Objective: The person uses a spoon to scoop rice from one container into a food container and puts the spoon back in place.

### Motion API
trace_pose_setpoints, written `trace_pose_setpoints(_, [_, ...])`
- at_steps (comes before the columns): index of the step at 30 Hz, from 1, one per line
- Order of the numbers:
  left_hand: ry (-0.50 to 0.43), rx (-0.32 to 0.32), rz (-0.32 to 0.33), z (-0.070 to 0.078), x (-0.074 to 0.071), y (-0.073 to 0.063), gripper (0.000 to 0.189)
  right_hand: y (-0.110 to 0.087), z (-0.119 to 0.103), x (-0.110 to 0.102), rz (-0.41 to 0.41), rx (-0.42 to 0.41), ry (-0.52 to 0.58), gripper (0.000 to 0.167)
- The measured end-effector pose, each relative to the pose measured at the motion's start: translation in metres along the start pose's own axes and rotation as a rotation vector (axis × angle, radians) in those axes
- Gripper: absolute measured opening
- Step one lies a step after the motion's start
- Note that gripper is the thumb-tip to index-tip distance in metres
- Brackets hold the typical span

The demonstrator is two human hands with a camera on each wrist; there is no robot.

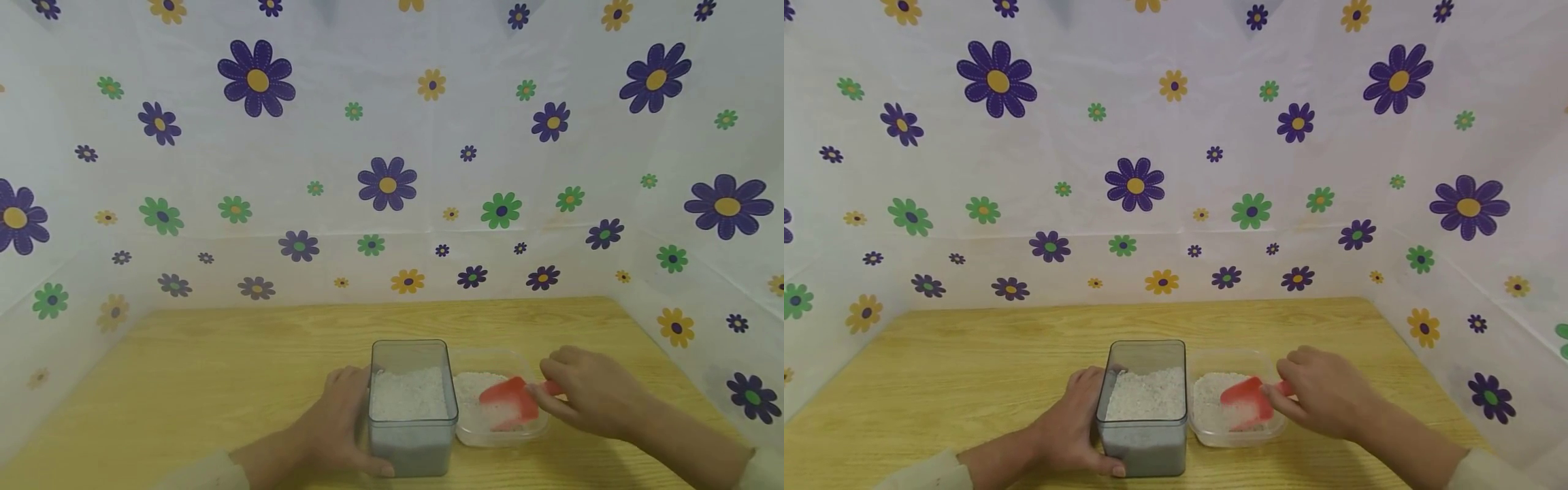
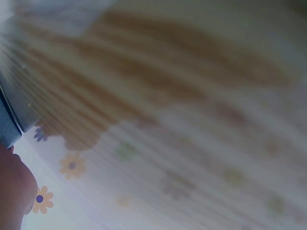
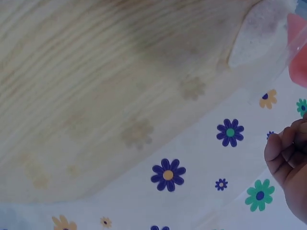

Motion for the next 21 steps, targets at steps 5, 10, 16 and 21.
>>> trace_pose_setpoints(5, [0.011, 0.017, 0.008, 0.0, 0.0, 0.001, 0.116, 0.004, 0.007, -0.012, 0.137, -0.238, -0.127, 0.04])
trace_pose_setpoints(10, [-0.001, 0.032, 0.015, -0.002, 0.0, 0.002, 0.116, 0.012, 0.009, -0.027, 0.185, -0.329, -0.201, 0.051])
trace_pose_setpoints(16, [-0.011, 0.038, 0.004, -0.005, 0.002, 0.003, 0.116, 0.027, 0.001, -0.046, 0.384, -0.196, -0.173, 0.056])
trace_pose_setpoints(21, [-0.008, 0.04, 0.015, -0.004, 0.0, 0.002, 0.115, 0.048, -0.022, -0.062, 0.446, -0.118, -0.087, 0.055])
Point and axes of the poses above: each hand's wrist, its own y-axis towards the middle knuckle, its own x-axis out of the palm, z = x × y, the point moved 2 cm from there along y, towards the middle knuckle, and after that the axes turned 3 degrees about -z, right-handed, at the moved point
